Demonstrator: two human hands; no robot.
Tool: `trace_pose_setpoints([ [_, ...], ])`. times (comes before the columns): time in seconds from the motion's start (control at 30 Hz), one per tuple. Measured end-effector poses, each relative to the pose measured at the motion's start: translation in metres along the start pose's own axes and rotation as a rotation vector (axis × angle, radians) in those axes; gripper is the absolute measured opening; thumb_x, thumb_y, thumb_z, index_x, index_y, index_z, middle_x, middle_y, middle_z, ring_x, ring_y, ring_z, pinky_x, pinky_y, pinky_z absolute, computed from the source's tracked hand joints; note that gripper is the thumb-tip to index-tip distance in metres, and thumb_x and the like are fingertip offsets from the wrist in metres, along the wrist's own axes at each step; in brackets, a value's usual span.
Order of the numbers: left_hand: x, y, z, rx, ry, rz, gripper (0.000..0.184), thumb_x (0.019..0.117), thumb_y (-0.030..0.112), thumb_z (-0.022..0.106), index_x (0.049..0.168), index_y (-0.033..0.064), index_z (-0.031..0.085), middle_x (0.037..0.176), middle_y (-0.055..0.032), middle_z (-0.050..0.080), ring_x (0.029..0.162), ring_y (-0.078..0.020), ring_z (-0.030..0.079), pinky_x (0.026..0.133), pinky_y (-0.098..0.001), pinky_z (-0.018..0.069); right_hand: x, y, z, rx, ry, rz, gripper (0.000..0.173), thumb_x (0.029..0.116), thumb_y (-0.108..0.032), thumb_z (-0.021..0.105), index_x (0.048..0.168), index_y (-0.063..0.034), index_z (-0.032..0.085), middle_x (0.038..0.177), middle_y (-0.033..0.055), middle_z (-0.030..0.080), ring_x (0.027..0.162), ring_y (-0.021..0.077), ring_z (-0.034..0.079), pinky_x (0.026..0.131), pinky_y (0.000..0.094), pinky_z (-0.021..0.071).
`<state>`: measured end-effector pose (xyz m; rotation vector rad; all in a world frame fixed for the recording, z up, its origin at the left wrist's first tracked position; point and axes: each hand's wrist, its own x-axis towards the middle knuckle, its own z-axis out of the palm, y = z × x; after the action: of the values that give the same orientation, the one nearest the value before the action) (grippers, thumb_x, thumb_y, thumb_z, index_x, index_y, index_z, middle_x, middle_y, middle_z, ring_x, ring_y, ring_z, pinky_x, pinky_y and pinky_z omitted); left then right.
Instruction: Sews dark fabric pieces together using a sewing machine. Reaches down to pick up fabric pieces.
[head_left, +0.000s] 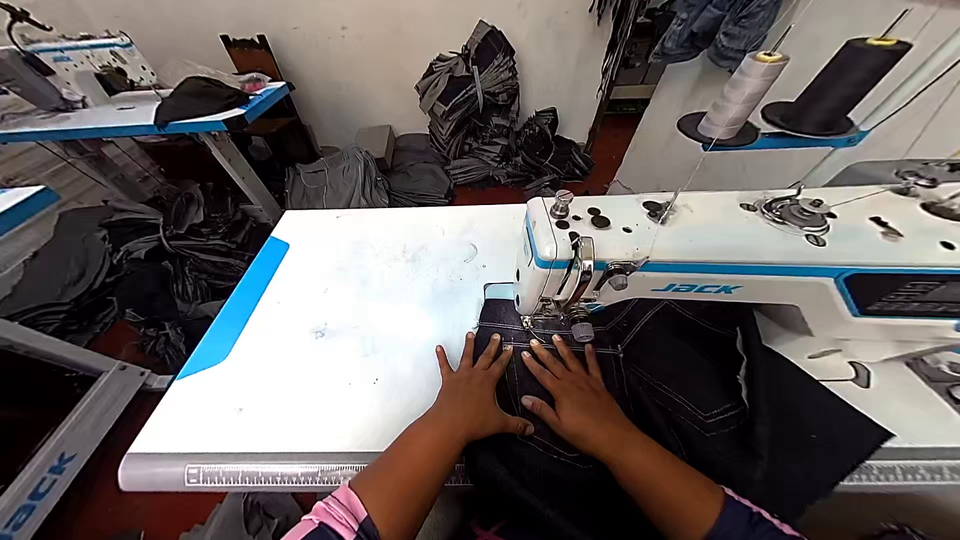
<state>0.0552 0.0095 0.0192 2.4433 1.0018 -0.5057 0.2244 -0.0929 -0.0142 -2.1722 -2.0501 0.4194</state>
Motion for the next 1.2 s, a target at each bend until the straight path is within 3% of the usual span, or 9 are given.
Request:
trace_pose_setpoints([
  [0.07,0.009,-0.004,-0.001,-0.012,0.011,0.008,0.117,0.0769,0.081,0.066,0.167,0.0296,0.012,0.174,0.0052,-0.002,0.158,-0.0339,-0.015,0.111,-0.0798,-0.0124,0.006,0.014,0.011,-0.013,0.08,-0.021,0.076,0.101,-0.069,0.03,0.158,-0.0211,0.042,0.168,0.0015,0.031,0.158,0.0339,0.018,0.119,0.0743,0.0037],
  [0.23,0.022,0.003,-0.001,-0.019,0.04,0.001,0.117,0.0753,0.077,0.071,0.166,0.031,0.013,0.174,0.0058,-0.003,0.158,-0.0372,-0.016,0.109,-0.0824,-0.009,0.008,0.032,0.007,-0.009,0.123,-0.067,0.073,0.0983,-0.065,0.047,0.155,-0.0194,0.047,0.165,0.0046,0.037,0.157,0.0354,0.019,0.12,0.0727,0.0054],
  [0.63,0.025,0.003,-0.005,-0.004,-0.005,-0.012,0.119,0.0748,0.078,0.071,0.166,0.0334,0.01,0.174,0.0091,-0.005,0.157,-0.0364,-0.018,0.109,-0.0823,-0.0096,0.008,0.027,0.004,-0.037,0.045,0.001,0.077,0.0985,-0.072,0.037,0.158,-0.0239,0.041,0.167,0.0016,0.033,0.159,0.0308,0.011,0.122,0.0694,0.0],
  [0.77,0.009,0.01,-0.001,-0.011,-0.024,-0.007,0.114,0.0772,0.075,0.071,0.166,0.0326,0.014,0.174,0.0044,-0.004,0.158,-0.0364,-0.015,0.11,-0.0814,-0.0098,-0.013,0.011,-0.009,0.008,-0.158,0.044,0.073,0.1048,-0.062,0.033,0.164,-0.0209,0.025,0.173,0.0017,0.016,0.16,0.0356,-0.001,0.118,0.0741,-0.0053],
  [0.9,0.008,0.01,-0.003,-0.021,-0.062,-0.024,0.111,0.079,0.078,0.067,0.166,0.0338,0.013,0.174,0.005,-0.006,0.158,-0.0373,-0.016,0.11,-0.0819,-0.0105,-0.031,0.01,0.007,0.002,-0.021,0.007,0.066,0.1071,-0.056,0.026,0.161,-0.0206,0.035,0.17,0.0005,0.028,0.159,0.037,0.01,0.115,0.0787,0.0033],
  [1.0,0.014,0.01,-0.001,-0.031,-0.003,-0.056,0.098,0.0851,0.082,0.05,0.165,0.0356,0.017,0.174,0.0068,-0.001,0.158,-0.0368,-0.013,0.109,-0.0837,-0.0073,-0.022,0.014,0.006,-0.015,-0.049,0.028,0.065,0.1077,-0.057,0.023,0.162,-0.0226,0.034,0.171,-0.002,0.024,0.16,0.0342,0.006,0.117,0.0765,-0.0001],
  [1.07,0.021,0.011,-0.004,-0.002,0.014,-0.082,0.096,0.0877,0.077,0.053,0.165,0.0366,0.015,0.174,0.0072,-0.003,0.159,-0.0364,-0.012,0.109,-0.0844,-0.0044,-0.013,0.014,-0.001,-0.021,-0.124,0.06,0.063,0.1085,-0.055,0.024,0.164,-0.0252,0.028,0.172,-0.004,0.018,0.16,0.0314,0.0,0.118,0.074,-0.0046],
  [1.2,0.035,0.008,-0.016,0.029,0.052,-0.074,0.099,0.0847,0.071,0.065,0.165,0.0369,0.018,0.174,0.003,0.002,0.159,-0.0395,-0.008,0.108,-0.0849,-0.003,0.001,0.018,-0.004,-0.043,-0.06,0.052,0.061,0.1085,-0.053,0.031,0.162,-0.025,0.032,0.17,-0.0012,0.026,0.159,0.0342,0.008,0.118,0.0752,-0.002],
])
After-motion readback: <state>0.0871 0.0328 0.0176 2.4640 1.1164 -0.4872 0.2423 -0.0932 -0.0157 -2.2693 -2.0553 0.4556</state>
